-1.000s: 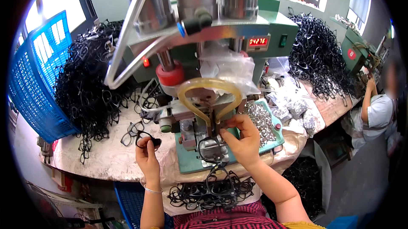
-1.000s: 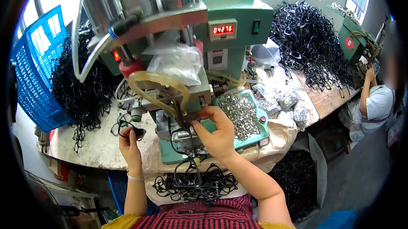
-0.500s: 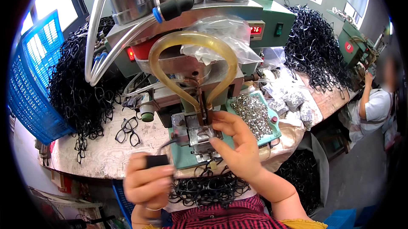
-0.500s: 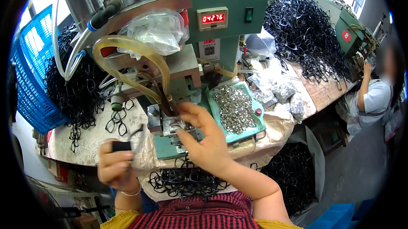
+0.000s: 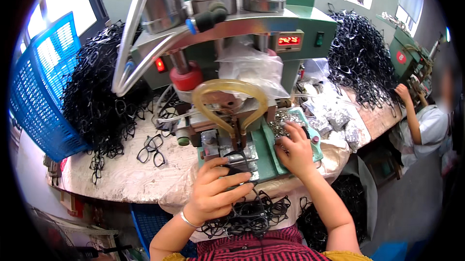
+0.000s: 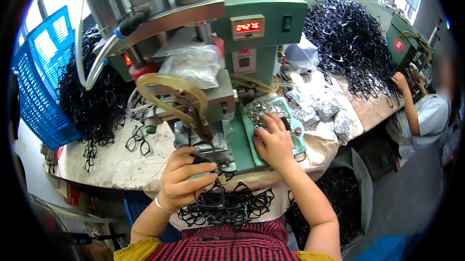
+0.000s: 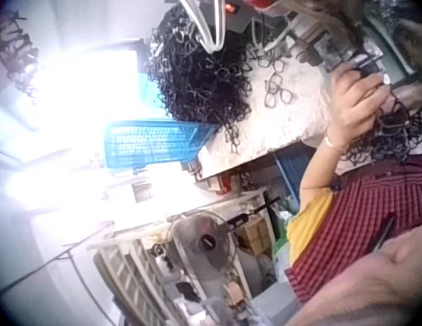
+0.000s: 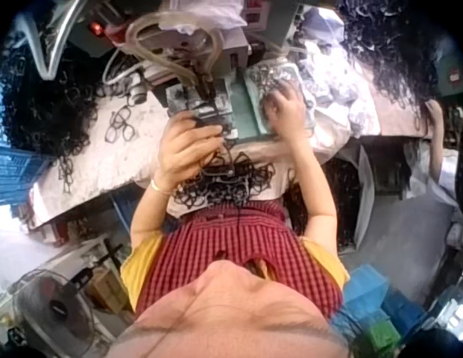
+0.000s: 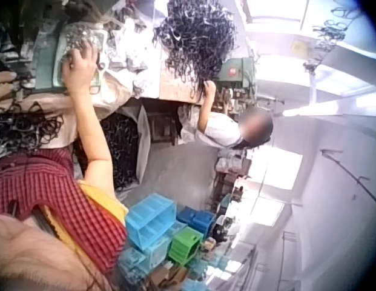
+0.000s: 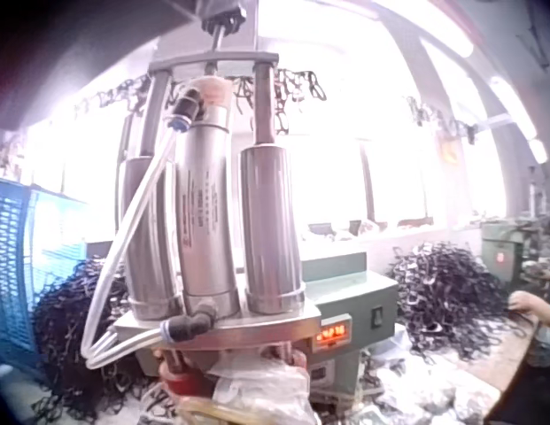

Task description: The person repeatedly picks up black eyeglass frames, places them into a green jig on a press machine, and operates the press to attach small metal components. Finished frames are placed on the table, and the person occasionally gathers them into a blue basket.

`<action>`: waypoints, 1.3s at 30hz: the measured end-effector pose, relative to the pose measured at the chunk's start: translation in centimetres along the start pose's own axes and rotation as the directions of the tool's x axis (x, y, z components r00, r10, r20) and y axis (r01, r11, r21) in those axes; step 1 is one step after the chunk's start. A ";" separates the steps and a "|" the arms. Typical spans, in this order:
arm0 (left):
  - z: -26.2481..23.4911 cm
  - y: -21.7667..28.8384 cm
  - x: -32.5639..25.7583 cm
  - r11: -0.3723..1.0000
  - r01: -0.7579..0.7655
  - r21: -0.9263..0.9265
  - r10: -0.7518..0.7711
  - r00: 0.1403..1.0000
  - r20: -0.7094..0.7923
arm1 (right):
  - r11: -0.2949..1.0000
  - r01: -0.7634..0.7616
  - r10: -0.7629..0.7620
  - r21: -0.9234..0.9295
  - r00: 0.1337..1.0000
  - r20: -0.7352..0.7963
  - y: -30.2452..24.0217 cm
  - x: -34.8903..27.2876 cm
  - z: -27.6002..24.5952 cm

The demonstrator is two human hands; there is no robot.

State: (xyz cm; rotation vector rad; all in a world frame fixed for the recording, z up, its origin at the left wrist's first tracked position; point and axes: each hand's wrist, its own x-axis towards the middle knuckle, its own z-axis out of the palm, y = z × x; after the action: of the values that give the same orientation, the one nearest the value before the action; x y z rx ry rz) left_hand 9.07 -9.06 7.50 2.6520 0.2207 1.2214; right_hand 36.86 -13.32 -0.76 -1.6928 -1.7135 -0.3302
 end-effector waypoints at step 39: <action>-3.7 -7.1 -6.9 0.654 0.642 -0.399 -0.755 0.517 -0.404 | 0.799 -0.055 0.192 0.598 0.967 -0.167 -7.7 4.4 -2.4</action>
State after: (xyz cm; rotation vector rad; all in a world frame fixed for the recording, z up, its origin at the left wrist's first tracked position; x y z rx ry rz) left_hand 1.48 -3.22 2.98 1.6275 1.0908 1.5071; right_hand 30.69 -12.24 5.94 -1.2383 -1.3403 0.0823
